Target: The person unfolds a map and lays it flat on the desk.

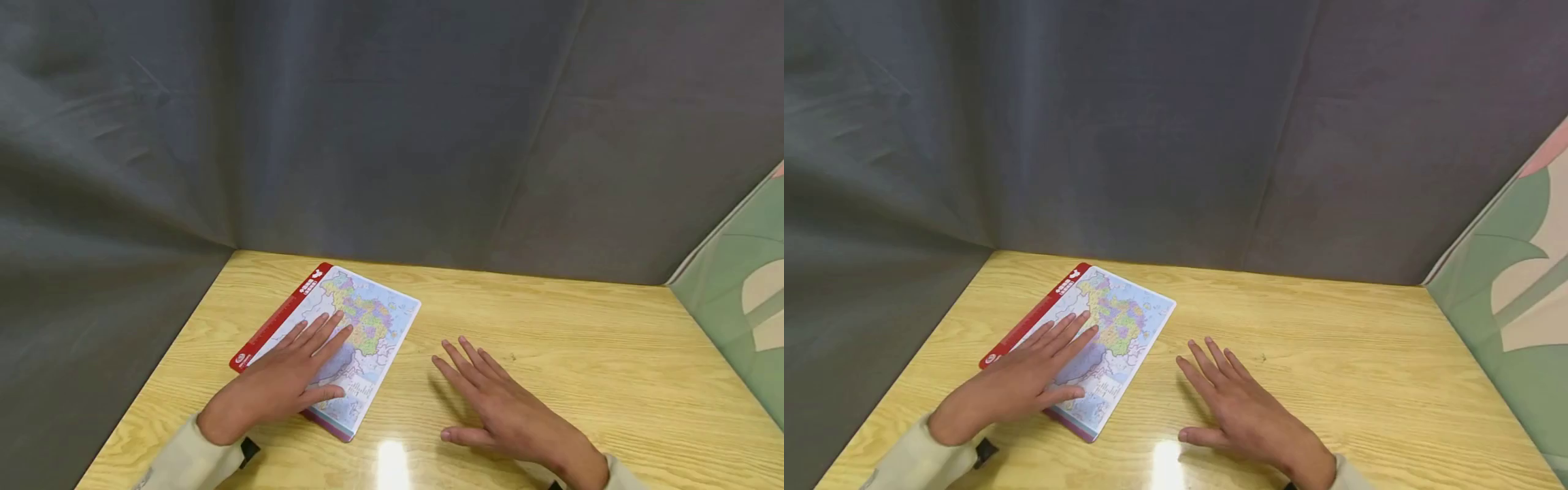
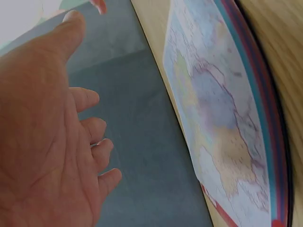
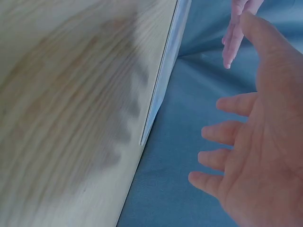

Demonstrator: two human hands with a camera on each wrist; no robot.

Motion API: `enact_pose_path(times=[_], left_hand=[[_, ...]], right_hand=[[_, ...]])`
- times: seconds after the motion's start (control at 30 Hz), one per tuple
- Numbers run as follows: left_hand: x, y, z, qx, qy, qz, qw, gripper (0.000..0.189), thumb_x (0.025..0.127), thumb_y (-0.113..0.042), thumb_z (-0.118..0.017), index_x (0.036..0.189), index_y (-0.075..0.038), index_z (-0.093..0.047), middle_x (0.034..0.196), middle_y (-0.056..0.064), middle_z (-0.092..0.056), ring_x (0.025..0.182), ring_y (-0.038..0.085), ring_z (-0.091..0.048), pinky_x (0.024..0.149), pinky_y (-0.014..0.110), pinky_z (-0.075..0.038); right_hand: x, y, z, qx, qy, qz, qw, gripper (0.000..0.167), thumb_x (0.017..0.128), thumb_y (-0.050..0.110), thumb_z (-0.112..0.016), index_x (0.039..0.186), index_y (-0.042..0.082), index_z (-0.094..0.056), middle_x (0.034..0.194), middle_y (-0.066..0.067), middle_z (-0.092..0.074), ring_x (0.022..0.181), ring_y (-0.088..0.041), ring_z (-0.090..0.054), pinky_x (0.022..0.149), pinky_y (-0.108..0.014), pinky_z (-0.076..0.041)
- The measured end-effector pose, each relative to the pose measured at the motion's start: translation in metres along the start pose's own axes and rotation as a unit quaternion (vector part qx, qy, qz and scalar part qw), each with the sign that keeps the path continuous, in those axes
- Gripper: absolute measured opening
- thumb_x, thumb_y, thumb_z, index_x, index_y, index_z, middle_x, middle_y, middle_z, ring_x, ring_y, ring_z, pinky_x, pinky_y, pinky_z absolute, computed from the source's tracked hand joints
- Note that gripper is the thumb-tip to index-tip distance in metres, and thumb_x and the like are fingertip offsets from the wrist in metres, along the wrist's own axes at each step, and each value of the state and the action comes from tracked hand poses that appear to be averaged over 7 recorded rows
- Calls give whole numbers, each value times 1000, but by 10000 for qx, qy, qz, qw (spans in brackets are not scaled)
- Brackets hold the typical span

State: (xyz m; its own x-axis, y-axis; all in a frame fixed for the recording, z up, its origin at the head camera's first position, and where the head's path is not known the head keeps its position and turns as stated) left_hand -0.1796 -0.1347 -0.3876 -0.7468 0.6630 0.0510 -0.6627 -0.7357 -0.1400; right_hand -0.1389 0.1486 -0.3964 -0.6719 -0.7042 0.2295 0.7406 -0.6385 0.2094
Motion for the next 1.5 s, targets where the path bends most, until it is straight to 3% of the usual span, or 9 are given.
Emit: enact_pose_path(times=[0.23, 0.47, 0.67, 0.83, 0.93, 1.2, 1.5], left_hand=[[-11, 11, -3, -166, 4, 319, 9994, 90, 99, -67, -50, 167, -17, -19, 172, 6, -10, 156, 30, -13, 122, 54, -19], [-25, 24, 5, -79, -215, 442, 9988, 90, 98, -62, -58, 166, -15, -23, 171, 8, -15, 155, 28, -17, 123, 51, -18], [-32, 32, 9, -124, -304, 469, 9984, 88, 100, -59, -57, 164, -8, -24, 170, 14, -18, 155, 32, -18, 123, 50, -14], [-35, 39, 8, -311, -278, 740, 9964, 90, 98, -60, -59, 164, -7, -26, 169, 16, -20, 154, 36, -19, 122, 54, -19], [-37, 44, 8, -388, -310, 824, 9954, 88, 99, -58, -59, 163, -7, -27, 168, 17, -21, 154, 38, -20, 120, 56, -21], [-41, 58, 5, -441, -341, 922, 9942, 88, 100, -59, -57, 163, -6, -27, 170, 16, -16, 153, 39, -21, 120, 57, -24], [-39, 74, 2, -553, -220, 1184, 9912, 91, 98, -55, -64, 162, -2, -28, 167, 21, -22, 151, 44, -23, 119, 60, -23]], right_hand=[[-3, -1, 0, -54, 29, -44, 10000, 91, 98, 62, -60, 164, 11, -26, 169, -15, -17, 154, -37, -16, 123, -31, 2], [1, -2, -1, 186, 126, -162, 9996, 87, 100, 59, -57, 164, 10, -26, 170, -14, -16, 153, -39, -19, 123, -29, 2], [8, 3, 0, 24, 96, -2, 10000, 86, 100, 60, -58, 164, 11, -29, 169, -14, -18, 153, -38, -21, 124, -38, -10], [16, 6, -2, 1, 189, 115, 9998, 85, 101, 59, -57, 164, 10, -28, 168, -18, -22, 152, -40, -22, 120, -53, -25], [20, 10, -7, 47, 310, 166, 9994, 83, 102, 59, -55, 163, 9, -29, 168, -18, -22, 152, -39, -21, 117, -57, -28], [27, 19, -15, -2, 328, 537, 9980, 82, 102, 60, -54, 162, 8, -32, 167, -18, -25, 152, -39, -25, 116, -53, -34], [37, 26, -19, -22, 315, 761, 9966, 80, 103, 58, -54, 163, 10, -30, 168, -15, -22, 152, -37, -26, 116, -50, -35]])
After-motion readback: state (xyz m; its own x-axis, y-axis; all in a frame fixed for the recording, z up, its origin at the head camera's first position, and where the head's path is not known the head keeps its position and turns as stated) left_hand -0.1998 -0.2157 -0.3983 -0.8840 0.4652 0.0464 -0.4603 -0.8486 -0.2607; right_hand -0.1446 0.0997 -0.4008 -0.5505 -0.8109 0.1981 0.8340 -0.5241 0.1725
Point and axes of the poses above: each hand's wrist, its own x-axis towards the middle knuckle, its own z-axis out of the back of the hand, y = z × x, the point moved 7 cm from there along x, towards the middle knuckle
